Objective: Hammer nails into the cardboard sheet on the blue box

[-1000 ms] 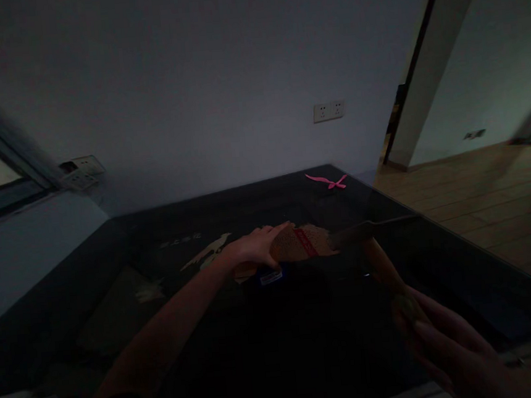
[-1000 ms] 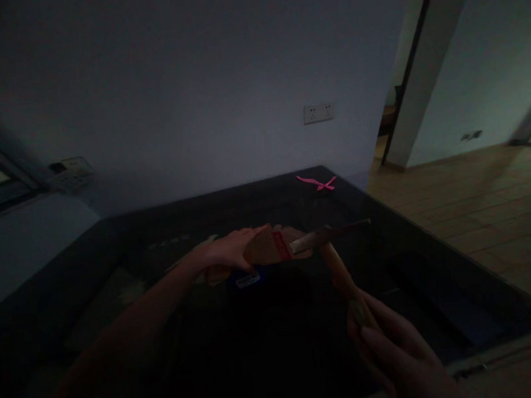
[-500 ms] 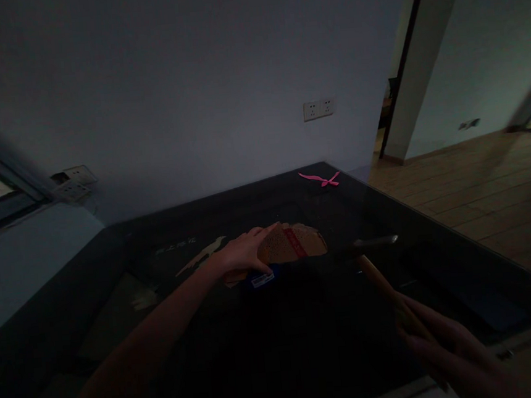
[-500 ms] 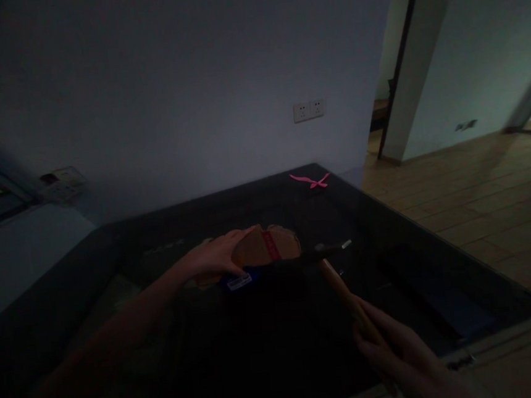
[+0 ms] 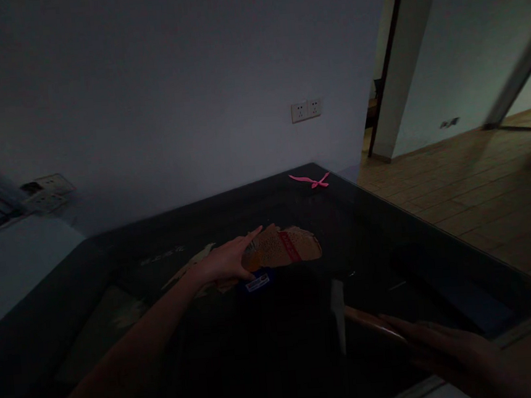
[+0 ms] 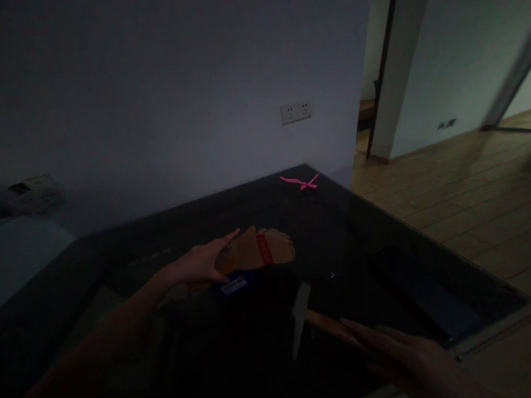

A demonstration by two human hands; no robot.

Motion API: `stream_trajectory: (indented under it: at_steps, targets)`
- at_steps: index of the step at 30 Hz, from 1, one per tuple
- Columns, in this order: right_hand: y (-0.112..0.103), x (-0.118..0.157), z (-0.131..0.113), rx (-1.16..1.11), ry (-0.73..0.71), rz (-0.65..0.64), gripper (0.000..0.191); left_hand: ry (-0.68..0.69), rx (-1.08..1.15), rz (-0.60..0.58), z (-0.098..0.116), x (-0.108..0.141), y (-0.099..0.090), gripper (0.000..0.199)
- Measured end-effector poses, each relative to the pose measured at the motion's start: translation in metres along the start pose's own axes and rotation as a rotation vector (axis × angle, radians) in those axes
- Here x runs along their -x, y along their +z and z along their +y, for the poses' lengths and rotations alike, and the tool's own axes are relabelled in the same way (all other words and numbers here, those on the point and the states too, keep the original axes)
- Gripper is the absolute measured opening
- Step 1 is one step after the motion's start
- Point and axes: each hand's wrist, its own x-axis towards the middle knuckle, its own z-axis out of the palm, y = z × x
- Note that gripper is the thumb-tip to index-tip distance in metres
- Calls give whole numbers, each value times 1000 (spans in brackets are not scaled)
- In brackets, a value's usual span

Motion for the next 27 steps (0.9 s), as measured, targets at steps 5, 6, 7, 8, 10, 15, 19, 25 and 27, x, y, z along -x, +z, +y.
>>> stream_trajectory:
  at_steps: [5,6,7,8,10,15,19,25,27]
  targets:
    - [-5,-25,-27,168,-70,-160,39,60,14,12,5,-54,-4,119]
    - [-5,-32,-33,193,-71,-181,35,77,17,8,8,-67,-5,119]
    - [-5,-40,-39,219,-71,-199,32,95,18,6,11,-79,-6,119]
    - [-4,-47,-44,254,-80,-210,30,110,17,5,15,-91,-7,120]
    - [-1,-63,-52,338,-117,-222,28,121,3,10,21,-114,-9,122]
    - [10,-102,-61,432,-215,-264,26,126,-44,5,28,-156,-11,123]
    - [20,-132,-63,406,-253,-307,27,150,-68,7,29,-172,-13,125]
    - [31,-173,-57,368,-295,-342,29,138,-84,46,32,-183,-13,126]
    - [31,-185,-52,364,-305,-348,30,140,-86,56,34,-185,-12,126]
